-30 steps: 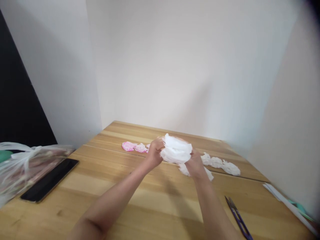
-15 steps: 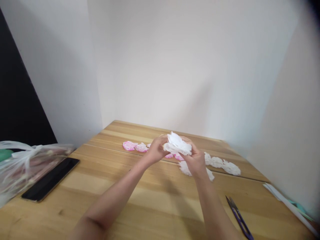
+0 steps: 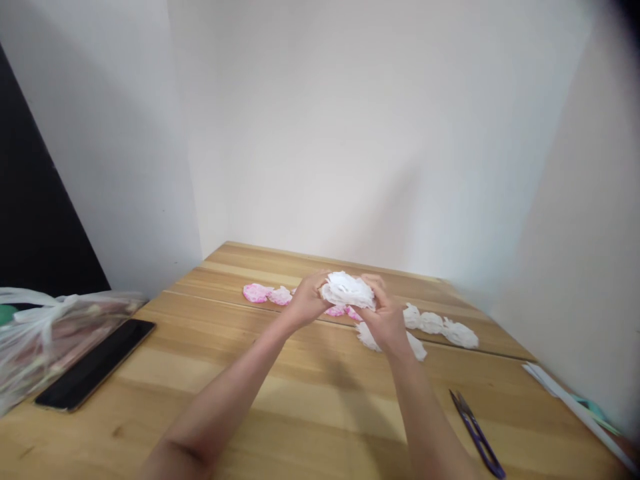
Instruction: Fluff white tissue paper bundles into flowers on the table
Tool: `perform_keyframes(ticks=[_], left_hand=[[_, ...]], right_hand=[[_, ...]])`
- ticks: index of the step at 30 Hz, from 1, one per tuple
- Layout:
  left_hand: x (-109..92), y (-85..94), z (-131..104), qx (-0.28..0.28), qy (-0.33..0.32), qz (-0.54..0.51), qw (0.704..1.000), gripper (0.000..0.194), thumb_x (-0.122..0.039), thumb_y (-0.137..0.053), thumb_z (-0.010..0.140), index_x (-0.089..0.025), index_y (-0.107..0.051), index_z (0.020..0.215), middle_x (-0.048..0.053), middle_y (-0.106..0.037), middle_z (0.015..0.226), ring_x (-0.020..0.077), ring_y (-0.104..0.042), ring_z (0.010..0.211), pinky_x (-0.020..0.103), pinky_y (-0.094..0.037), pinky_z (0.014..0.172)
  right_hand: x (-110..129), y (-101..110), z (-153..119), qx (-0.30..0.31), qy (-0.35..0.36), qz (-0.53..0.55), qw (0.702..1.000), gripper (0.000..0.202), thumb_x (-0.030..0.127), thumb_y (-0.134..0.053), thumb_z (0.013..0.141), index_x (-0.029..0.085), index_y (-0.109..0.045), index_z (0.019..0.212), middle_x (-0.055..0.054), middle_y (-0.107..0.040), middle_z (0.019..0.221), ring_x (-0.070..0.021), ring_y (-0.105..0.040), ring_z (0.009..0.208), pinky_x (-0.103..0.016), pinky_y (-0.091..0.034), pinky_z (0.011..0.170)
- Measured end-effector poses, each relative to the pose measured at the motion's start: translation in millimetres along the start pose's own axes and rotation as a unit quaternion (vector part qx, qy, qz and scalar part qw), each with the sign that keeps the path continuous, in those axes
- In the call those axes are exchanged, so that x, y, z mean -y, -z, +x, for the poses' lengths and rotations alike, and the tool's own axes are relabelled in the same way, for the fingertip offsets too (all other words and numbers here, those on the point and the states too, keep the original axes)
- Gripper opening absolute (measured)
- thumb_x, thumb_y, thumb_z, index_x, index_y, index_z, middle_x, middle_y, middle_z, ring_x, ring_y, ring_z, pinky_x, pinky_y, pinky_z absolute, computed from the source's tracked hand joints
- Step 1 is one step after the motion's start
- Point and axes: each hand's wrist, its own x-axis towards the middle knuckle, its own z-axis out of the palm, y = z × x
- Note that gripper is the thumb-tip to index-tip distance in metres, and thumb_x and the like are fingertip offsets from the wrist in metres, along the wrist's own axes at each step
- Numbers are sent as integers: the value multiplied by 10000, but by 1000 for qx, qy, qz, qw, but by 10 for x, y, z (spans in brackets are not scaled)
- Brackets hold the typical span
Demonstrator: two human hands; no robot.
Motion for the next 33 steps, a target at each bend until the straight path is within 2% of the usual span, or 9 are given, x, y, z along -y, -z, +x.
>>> perform_keyframes(ticks=[4,9,13,15,18,20,24,30,33], left_hand=[[61,2,3,-22,18,18,999,162,-199,-663,723,-141,-677,874,76,-677,911,173,-619,820,261,-485,728],[84,-40,-16,-49,51,18,997,60,-154,-639,709,-131,-663,759,49,-680,785,153,-606,741,252,-488,692],[33,-86,-38,-46,126,-37,990,374,-146,-665,674,-145,-651,1047,59,-712,929,145,-630,740,235,-500,649],[1,-98,-39,-47,143,-66,986,376,-166,-680,670,-144,-657,1044,61,-721,937,152,-647,746,237,-510,645],[-24,-102,-27,-62,129,-66,987,252,-191,-685,681,-140,-694,928,68,-730,944,184,-665,847,259,-524,722],[-19,-98,-18,-68,118,-56,989,250,-178,-673,689,-143,-695,935,73,-729,966,198,-665,902,273,-523,767],[-6,-59,-5,-88,124,-50,987,333,-161,-669,680,-142,-672,1012,87,-714,1031,201,-658,946,290,-512,828],[-157,86,16,-209,114,-74,968,468,-162,-690,656,-132,-618,1118,101,-706,1047,204,-627,1044,290,-490,899],[-239,121,15,-228,95,-84,965,499,-145,-685,655,-135,-602,1147,101,-701,1060,202,-622,1055,279,-491,893]], right_hand=[[45,43,12,4,-5,-14,1000,415,299,-660,774,277,-573,1180,-53,-563,1178,-198,-531,1086,-338,-431,917],[36,58,35,-15,22,-13,1000,90,228,-622,788,239,-629,877,-27,-616,977,-172,-567,936,-298,-450,802],[21,48,35,-25,12,-2,1000,63,231,-608,790,230,-622,851,-29,-619,977,-175,-567,943,-294,-451,795],[21,58,33,-16,-5,1,1000,149,274,-624,788,237,-630,932,-35,-613,1037,-180,-565,965,-304,-452,822],[19,92,28,4,-51,32,998,339,356,-636,792,262,-595,1115,-40,-585,1149,-176,-573,938,-310,-467,822],[9,116,23,5,-79,62,995,384,398,-602,819,266,-567,1178,-47,-585,1158,-171,-578,906,-300,-480,785],[-17,114,16,-28,-111,83,990,364,431,-552,855,258,-580,1174,-54,-603,1136,-175,-577,934,-284,-486,768],[-10,-16,9,-33,-150,100,983,337,445,-555,849,259,-610,1124,-58,-622,1158,-182,-591,932,-293,-500,750],[24,-78,-9,-28,-153,99,983,324,434,-571,837,258,-628,1102,-51,-646,1114,-177,-604,895,-291,-504,726]])
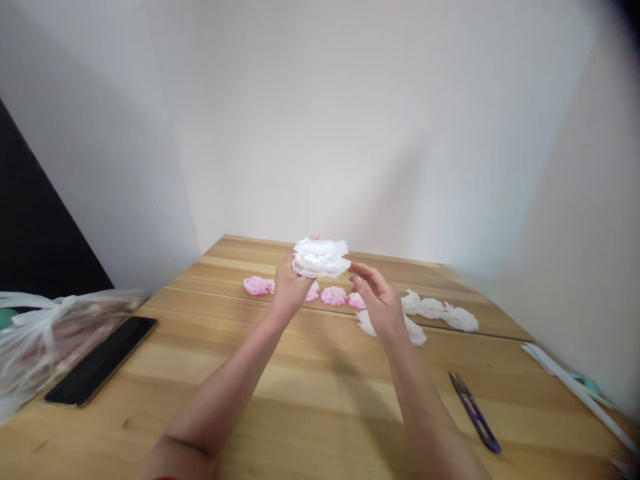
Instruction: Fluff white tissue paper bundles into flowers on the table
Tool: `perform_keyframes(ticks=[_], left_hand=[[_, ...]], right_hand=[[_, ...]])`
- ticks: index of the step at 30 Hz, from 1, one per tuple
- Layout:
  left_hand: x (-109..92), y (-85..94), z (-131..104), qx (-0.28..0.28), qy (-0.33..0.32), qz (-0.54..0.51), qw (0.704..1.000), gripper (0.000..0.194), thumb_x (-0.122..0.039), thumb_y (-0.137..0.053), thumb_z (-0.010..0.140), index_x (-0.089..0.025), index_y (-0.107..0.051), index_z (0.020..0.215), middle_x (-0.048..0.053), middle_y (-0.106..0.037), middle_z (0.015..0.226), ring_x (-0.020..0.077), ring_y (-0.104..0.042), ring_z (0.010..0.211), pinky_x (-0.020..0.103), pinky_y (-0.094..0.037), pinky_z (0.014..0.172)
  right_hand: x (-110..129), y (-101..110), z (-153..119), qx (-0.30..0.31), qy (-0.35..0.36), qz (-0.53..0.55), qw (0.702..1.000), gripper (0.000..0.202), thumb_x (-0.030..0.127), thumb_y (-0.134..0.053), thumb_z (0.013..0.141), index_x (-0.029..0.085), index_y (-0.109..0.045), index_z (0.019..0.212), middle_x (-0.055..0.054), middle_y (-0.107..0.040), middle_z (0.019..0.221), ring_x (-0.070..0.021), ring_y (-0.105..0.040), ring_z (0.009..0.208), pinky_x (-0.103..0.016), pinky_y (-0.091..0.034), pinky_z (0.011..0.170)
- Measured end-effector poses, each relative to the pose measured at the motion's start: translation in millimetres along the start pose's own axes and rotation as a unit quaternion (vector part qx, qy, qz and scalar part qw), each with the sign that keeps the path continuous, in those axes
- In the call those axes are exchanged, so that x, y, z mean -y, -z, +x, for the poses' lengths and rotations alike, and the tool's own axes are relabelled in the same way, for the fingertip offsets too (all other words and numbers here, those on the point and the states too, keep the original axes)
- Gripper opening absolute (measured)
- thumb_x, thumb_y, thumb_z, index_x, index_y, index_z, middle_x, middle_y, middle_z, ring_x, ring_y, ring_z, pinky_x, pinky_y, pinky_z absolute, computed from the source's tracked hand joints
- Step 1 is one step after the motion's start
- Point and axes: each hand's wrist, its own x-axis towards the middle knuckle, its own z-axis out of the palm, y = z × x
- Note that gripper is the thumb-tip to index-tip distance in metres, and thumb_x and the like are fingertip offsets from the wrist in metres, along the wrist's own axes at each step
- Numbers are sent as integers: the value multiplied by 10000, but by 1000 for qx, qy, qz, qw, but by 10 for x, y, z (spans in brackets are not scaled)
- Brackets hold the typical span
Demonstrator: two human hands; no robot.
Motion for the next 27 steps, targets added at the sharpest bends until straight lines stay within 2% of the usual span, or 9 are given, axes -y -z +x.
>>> perform_keyframes(ticks=[5,9,12,18,23,27], left_hand=[[-70,-49,-69,42,1,4,999,473,-115,-663,666,-142,-612,1135,95,-695,1084,197,-626,1043,273,-489,891],[-109,-89,-130,75,-2,29,997,426,-114,-643,679,-140,-632,1104,99,-687,1110,197,-638,1016,268,-493,874],[-109,-99,-149,109,-14,56,992,411,-104,-601,704,-148,-634,1112,93,-670,1152,196,-624,1049,270,-479,895],[-78,-112,-151,155,-18,101,983,488,-68,-552,718,-173,-596,1192,79,-646,1201,192,-600,1097,272,-452,933],[-72,-134,-172,162,-22,112,980,523,-59,-554,703,-180,-584,1211,70,-648,1199,185,-606,1081,267,-458,920],[-65,-135,-182,171,-14,115,978,474,-87,-561,717,-172,-600,1181,74,-662,1168,186,-627,1023,273,-473,882]], right_hand=[[104,-51,-64,-18,16,49,999,337,411,-591,824,266,-618,1127,-42,-655,1080,-167,-617,857,-292,-521,688],[240,-11,-100,-69,52,91,992,397,394,-565,850,283,-540,1230,-52,-631,1115,-178,-606,942,-291,-536,683],[316,37,-118,-92,87,101,987,395,388,-546,867,295,-520,1250,-47,-616,1129,-181,-583,1010,-306,-538,744],[353,63,-152,-63,93,76,991,366,360,-537,883,287,-520,1241,-48,-597,1189,-189,-534,1122,-343,-493,897],[354,74,-158,-43,84,72,993,342,340,-568,867,276,-546,1202,-50,-598,1208,-189,-540,1128,-324,-489,896],[358,93,-155,-46,83,65,993,347,331,-592,849,269,-559,1189,-51,-618,1138,-183,-579,1048,-313,-507,846]])
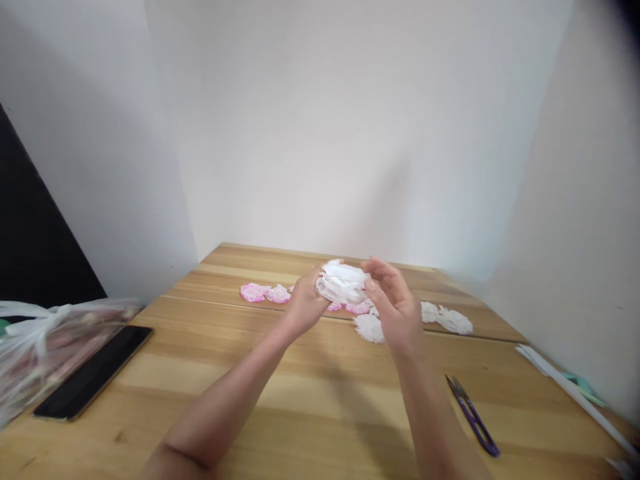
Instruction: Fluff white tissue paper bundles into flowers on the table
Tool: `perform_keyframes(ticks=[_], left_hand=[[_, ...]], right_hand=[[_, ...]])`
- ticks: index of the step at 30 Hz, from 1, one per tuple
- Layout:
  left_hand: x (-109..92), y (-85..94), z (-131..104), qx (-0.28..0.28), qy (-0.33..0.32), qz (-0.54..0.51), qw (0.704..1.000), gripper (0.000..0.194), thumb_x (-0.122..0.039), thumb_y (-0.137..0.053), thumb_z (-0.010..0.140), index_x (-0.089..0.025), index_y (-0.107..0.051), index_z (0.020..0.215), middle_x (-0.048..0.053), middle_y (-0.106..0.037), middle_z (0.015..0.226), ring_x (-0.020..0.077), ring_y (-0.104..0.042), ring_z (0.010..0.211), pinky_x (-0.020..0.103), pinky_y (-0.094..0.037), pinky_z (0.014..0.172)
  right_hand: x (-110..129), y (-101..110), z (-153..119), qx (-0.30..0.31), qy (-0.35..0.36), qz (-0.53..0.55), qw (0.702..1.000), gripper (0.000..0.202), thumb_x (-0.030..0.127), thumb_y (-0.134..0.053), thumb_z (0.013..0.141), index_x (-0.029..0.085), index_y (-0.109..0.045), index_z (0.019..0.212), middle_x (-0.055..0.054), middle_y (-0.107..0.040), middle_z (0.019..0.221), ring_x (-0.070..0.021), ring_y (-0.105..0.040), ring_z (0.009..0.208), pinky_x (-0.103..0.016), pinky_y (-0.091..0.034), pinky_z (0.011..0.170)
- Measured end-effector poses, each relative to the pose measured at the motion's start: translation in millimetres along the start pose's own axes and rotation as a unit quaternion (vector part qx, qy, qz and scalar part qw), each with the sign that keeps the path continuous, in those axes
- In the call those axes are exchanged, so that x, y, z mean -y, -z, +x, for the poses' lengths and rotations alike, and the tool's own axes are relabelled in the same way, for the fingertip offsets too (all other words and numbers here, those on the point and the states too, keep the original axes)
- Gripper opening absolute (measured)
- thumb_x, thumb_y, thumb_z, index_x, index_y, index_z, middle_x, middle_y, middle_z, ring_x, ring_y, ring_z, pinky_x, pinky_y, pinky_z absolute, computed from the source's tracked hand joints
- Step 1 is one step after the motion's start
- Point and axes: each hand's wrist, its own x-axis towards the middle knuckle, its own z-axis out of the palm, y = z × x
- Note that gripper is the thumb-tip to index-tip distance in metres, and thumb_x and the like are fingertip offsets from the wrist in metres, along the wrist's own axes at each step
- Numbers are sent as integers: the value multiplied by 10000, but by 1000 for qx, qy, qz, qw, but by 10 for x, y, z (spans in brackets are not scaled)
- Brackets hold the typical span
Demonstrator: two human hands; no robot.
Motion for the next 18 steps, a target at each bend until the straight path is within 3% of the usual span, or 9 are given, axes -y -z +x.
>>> perform_keyframes(ticks=[5,11,15,18], left_hand=[[36,-14,12,12,-3,-15,1000,491,-50,-542,703,-181,-601,1172,76,-663,1150,189,-615,1036,278,-472,879],[98,-65,32,33,54,-153,986,578,-10,-546,678,-170,-538,1234,83,-666,1060,154,-636,975,236,-483,831],[106,-50,60,-2,86,-218,972,531,-69,-628,660,-173,-572,1177,71,-681,1008,152,-643,913,210,-498,743],[89,-45,86,-52,121,-304,944,475,-153,-706,636,-174,-608,1100,62,-694,1006,151,-650,868,219,-509,722]], right_hand=[[7,35,-3,-17,-11,-35,999,337,348,-576,854,276,-574,1183,-35,-654,1001,-174,-611,934,-321,-504,805],[61,82,-18,22,0,-95,995,344,384,-560,859,281,-579,1186,-39,-650,1043,-186,-606,948,-320,-494,803],[113,100,-21,-7,15,-110,994,330,385,-561,858,283,-592,1170,-40,-658,1047,-204,-596,1007,-364,-461,888],[100,119,0,-50,19,-102,993,310,384,-566,855,272,-610,1140,-44,-669,1038,-210,-589,1037,-387,-441,927]])
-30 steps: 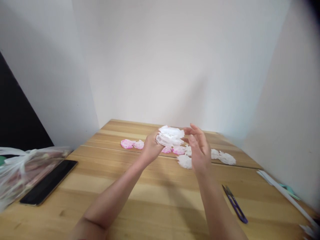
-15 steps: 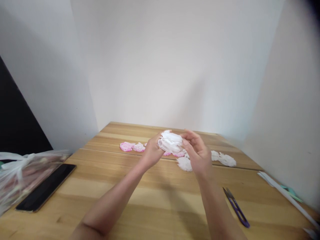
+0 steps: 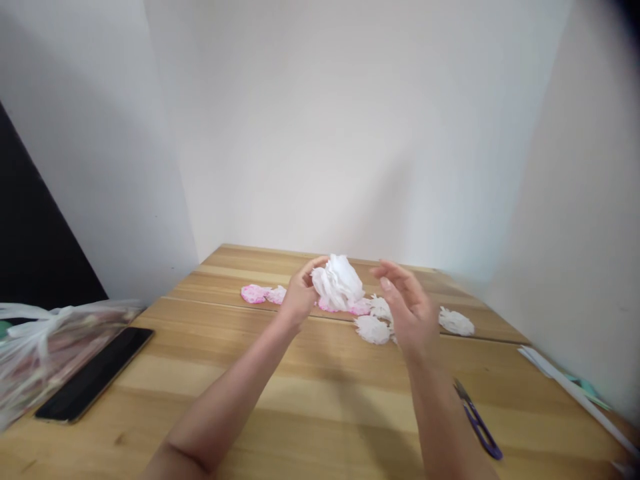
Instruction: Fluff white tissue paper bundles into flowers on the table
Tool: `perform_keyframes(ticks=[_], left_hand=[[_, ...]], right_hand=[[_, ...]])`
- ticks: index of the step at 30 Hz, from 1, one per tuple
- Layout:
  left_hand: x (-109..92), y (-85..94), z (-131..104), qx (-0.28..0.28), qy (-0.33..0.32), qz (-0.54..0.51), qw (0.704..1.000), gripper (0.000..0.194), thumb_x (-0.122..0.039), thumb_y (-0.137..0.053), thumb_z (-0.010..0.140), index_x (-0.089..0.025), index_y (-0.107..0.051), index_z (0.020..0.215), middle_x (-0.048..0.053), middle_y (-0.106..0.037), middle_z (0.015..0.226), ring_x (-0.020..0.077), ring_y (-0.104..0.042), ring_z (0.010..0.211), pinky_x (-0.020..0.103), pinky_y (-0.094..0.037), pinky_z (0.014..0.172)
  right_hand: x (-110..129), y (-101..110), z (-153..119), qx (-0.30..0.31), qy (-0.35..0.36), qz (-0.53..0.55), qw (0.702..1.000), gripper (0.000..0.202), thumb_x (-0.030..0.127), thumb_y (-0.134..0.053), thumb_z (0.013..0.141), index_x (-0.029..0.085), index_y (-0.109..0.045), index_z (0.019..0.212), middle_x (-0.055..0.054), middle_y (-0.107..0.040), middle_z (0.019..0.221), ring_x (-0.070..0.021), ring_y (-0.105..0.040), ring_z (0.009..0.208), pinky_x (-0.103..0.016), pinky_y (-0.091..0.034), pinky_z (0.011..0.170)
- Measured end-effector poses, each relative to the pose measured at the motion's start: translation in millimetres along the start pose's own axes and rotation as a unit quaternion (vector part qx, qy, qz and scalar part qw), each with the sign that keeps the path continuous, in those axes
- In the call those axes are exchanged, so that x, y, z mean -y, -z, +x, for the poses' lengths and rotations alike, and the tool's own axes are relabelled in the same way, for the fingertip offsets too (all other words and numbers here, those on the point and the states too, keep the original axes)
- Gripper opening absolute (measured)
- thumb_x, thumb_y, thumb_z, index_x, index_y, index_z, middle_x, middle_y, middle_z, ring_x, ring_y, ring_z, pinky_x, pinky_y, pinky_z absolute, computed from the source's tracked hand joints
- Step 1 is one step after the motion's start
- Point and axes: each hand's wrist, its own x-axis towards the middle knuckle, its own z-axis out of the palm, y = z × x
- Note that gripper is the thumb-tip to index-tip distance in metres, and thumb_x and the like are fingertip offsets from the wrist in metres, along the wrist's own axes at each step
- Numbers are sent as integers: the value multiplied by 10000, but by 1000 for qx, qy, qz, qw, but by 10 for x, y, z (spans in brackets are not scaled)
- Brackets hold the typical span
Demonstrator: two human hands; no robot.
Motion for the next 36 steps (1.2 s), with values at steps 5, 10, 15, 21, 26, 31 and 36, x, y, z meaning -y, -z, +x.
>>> perform_keyframes(ticks=[5,10,15,21,26,31,36], left_hand=[[-23,-70,-11,-52,95,-139,984,377,-194,-789,562,-167,-646,909,43,-722,914,171,-666,849,263,-532,759],[22,-112,-43,-33,130,-248,959,366,-86,-733,595,-180,-659,941,19,-728,883,142,-673,827,222,-534,755],[27,-163,-75,-18,128,-313,941,424,-3,-618,657,-174,-641,1044,45,-722,993,133,-676,876,202,-533,781],[-8,-199,-91,-42,121,-314,941,377,-8,-612,683,-170,-648,1021,44,-720,988,130,-673,881,214,-527,816],[137,-261,-144,-23,97,-321,942,358,-73,-697,662,-173,-656,1002,27,-729,906,113,-666,819,196,-512,762],[203,-325,-211,-8,112,-318,941,337,-133,-755,643,-164,-664,965,34,-722,909,134,-663,839,252,-503,824],[138,-342,-233,-1,75,-294,953,321,-191,-764,657,-150,-664,959,59,-709,982,144,-657,861,266,-511,814]], right_hand=[[-184,-16,65,14,-37,-14,999,314,382,-531,867,254,-611,1143,-55,-674,1065,-213,-603,1030,-416,-436,940],[-240,-88,74,148,-5,-109,983,318,324,-517,858,235,-617,1146,-65,-648,1159,-223,-590,1048,-406,-439,927],[-177,-118,56,165,40,-121,978,326,334,-517,869,225,-591,1167,-70,-605,1227,-220,-541,1135,-393,-393,988],[-198,-101,58,154,42,-97,982,369,329,-577,823,237,-579,1180,-70,-577,1265,-221,-535,1150,-405,-398,999],[-216,-133,22,122,25,-84,989,340,239,-645,721,215,-656,1059,-56,-682,1081,-247,-592,1072,-430,-438,968],[-277,-159,-5,60,7,-35,998,226,246,-687,674,207,-707,896,-55,-736,887,-276,-656,948,-435,-516,862],[-362,-179,1,13,-17,-35,999,241,318,-717,675,213,-723,892,-49,-741,915,-292,-674,912,-463,-526,834]])
